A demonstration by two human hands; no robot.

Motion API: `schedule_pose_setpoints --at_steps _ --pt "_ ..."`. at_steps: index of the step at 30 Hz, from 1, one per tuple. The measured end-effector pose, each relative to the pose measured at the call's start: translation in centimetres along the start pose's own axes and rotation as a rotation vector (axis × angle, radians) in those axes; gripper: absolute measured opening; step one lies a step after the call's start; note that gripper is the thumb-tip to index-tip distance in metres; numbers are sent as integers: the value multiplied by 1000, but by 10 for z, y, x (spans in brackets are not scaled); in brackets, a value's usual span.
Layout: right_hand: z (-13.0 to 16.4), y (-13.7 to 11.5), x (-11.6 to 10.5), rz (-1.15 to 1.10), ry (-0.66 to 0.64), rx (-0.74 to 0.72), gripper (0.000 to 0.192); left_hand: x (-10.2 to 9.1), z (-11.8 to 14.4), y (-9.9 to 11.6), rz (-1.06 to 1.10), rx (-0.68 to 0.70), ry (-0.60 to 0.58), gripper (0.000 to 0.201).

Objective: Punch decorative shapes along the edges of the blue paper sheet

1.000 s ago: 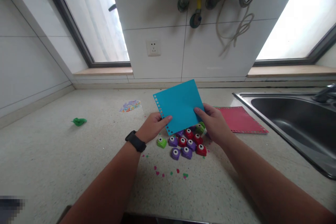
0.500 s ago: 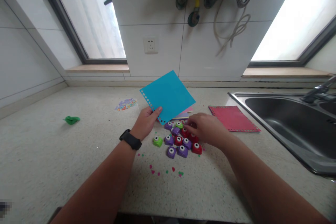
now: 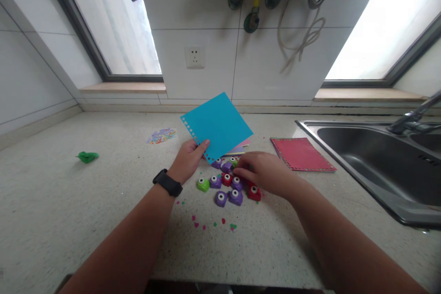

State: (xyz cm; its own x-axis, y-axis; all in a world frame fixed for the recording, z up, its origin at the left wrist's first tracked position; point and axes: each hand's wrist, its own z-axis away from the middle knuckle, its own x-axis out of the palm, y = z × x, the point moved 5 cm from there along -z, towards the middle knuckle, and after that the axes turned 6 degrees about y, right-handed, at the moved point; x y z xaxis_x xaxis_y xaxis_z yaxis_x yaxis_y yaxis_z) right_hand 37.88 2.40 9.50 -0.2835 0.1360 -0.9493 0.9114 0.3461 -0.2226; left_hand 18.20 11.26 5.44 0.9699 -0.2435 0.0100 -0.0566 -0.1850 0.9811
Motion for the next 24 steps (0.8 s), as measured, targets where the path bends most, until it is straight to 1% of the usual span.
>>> schedule_pose_setpoints --at_steps 2,4,6,8,11,13,15,17,18,20,22,24 --pt "3 13 -7 -10 -34 22 22 0 0 0 7 -3 5 39" --pt "8 23 -10 -25 -111 33 17 1 0 0 11 -8 2 40" --pt "11 27 -10 -24 -181 21 19 2 0 0 25 -18 -5 41" --pt "13 25 -7 12 -219 9 22 3 0 0 47 -23 -7 41" --pt "13 21 -1 102 -234 30 22 3 1 2 52 -25 0 41" --pt "12 20 2 140 -215 53 20 4 2 3 40 -29 12 42" --pt "11 21 -1 120 -180 63 21 4 3 5 35 -33 25 43" --pt "10 22 -8 -3 -125 82 22 4 4 6 32 -30 37 44" --pt "9 23 -13 -112 -82 110 22 4 5 7 31 -28 42 45" --pt "8 26 -24 -431 48 193 24 5 6 9 38 -26 48 44" --pt "6 30 -32 -790 218 259 29 7 8 13 61 -28 43 44" --pt "5 31 -37 -1089 381 258 31 10 9 17 91 -30 35 44"
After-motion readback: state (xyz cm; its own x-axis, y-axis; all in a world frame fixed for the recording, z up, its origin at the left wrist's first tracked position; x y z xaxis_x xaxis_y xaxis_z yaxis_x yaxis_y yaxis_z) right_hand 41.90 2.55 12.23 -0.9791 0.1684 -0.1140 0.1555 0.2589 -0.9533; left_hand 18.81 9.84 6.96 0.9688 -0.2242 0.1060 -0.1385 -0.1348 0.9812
